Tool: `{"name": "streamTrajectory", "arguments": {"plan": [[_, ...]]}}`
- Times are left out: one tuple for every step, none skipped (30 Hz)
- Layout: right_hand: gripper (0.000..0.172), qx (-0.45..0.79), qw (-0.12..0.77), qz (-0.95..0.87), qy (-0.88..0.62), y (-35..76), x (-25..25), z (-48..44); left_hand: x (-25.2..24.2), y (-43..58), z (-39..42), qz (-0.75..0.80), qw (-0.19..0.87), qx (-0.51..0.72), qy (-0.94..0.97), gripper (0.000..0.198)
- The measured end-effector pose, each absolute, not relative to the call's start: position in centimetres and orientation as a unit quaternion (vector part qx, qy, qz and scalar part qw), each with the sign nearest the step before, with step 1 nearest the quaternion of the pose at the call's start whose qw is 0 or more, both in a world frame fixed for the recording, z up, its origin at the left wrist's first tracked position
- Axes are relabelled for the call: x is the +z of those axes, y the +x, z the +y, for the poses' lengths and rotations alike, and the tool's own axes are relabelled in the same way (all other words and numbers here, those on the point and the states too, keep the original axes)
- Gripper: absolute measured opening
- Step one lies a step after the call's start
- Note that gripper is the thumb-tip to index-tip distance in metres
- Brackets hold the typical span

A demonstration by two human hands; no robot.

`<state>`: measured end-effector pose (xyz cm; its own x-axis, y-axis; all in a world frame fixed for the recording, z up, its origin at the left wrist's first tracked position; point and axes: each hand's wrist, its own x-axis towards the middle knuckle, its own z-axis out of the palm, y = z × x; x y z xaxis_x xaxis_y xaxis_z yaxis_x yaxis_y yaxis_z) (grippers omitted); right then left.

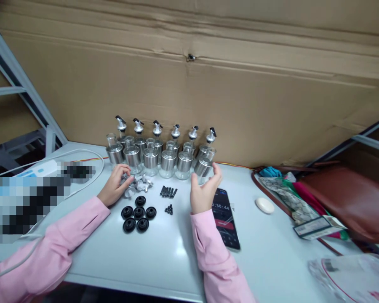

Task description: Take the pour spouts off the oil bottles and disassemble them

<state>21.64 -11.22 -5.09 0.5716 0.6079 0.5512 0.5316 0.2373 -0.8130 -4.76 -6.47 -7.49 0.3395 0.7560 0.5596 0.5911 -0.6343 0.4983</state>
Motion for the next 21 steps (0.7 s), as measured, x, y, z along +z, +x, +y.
{"name": "streamTrajectory", "arguments": {"plan": [[0.056,0.025,0.632,-0.46,-0.623,22.3,-4.7,-11.1,-7.5,-4.7,-6.5,0.413,0.106,0.396,0.813,0.009],[0.055,0.019,0.627,-0.463,-0.626,23.0,-4.1,-10.8,-7.5,-4.7,-6.5,0.412,0.108,0.394,0.814,0.01],[0.054,0.014,0.623,-0.468,-0.627,23.9,-3.4,-10.4,-7.5,-4.6,-6.5,0.412,0.108,0.396,0.814,0.011],[0.054,0.01,0.622,-0.47,-0.626,24.8,-2.6,-9.7,-7.4,-4.6,-6.6,0.412,0.107,0.401,0.811,0.013],[0.053,0.011,0.634,-0.46,-0.622,25.9,-1.8,-8.9,-7.3,-4.5,-6.6,0.413,0.104,0.408,0.808,0.015],[0.051,0.025,0.653,-0.438,-0.618,27.1,-0.9,-7.9,-7.2,-4.5,-6.7,0.413,0.101,0.417,0.804,0.017],[0.048,0.05,0.666,-0.409,-0.621,28.3,-0.1,-6.8,-7.1,-4.4,-6.9,0.411,0.097,0.425,0.801,0.019],[0.044,0.082,0.666,-0.384,-0.634,29.4,0.6,-5.6,-6.9,-4.3,-7.0,0.408,0.093,0.431,0.8,0.02],[0.04,0.108,0.657,-0.382,-0.641,30.5,1.2,-4.4,-6.8,-4.3,-7.2,0.404,0.091,0.434,0.8,0.02],[0.035,0.134,0.644,-0.391,-0.643,31.4,1.6,-3.3,-6.7,-4.2,-7.3,0.399,0.088,0.436,0.802,0.021],[0.03,0.168,0.628,-0.405,-0.643,32.2,2.0,-2.4,-6.7,-4.1,-7.5,0.395,0.086,0.437,0.803,0.02],[0.027,0.198,0.612,-0.422,-0.639,32.8,2.1,-1.6,-6.7,-4.1,-7.6,0.393,0.084,0.439,0.804,0.02],[0.025,0.223,0.597,-0.437,-0.634,33.2,2.2,-0.9,-6.7,-4.1,-7.7,0.392,0.082,0.44,0.804,0.02],[0.026,0.241,0.585,-0.451,-0.629,33.5,2.0,-0.4,-6.7,-4.2,-7.8,0.392,0.08,0.441,0.803,0.019],[0.028,0.257,0.574,-0.464,-0.624,33.7,1.8,0.0,-6.7,-4.2,-7.8,0.391,0.078,0.442,0.803,0.019],[0.03,0.27,0.565,-0.475,-0.618,33.8,1.5,0.3,-6.7,-4.2,-7.8,0.391,0.074,0.444,0.803,0.019],[0.032,0.28,0.559,-0.484,-0.612,33.8,1.2,0.6,-6.7,-4.3,-7.9,0.39,0.071,0.446,0.803,0.018],[0.034,0.287,0.556,-0.491,-0.606,33.8,0.8,0.8,-6.7,-4.3,-7.9,0.388,0.068,0.449,0.802,0.018],[0.036,0.291,0.556,-0.497,-0.599,33.7,0.4,1.0,-6.7,-4.3,-7.9,0.387,0.067,0.452,0.801,0.018],[0.037,0.29,0.561,-0.5,-0.593,33.6,0.0,1.1,-6.7,-4.3,-7.9,0.386,0.067,0.453,0.801,0.017],[0.039,0.286,0.569,-0.501,-0.586,33.6,-0.3,1.2,-6.7,-4.2,-7.9,0.385,0.068,0.453,0.801,0.017]]}}
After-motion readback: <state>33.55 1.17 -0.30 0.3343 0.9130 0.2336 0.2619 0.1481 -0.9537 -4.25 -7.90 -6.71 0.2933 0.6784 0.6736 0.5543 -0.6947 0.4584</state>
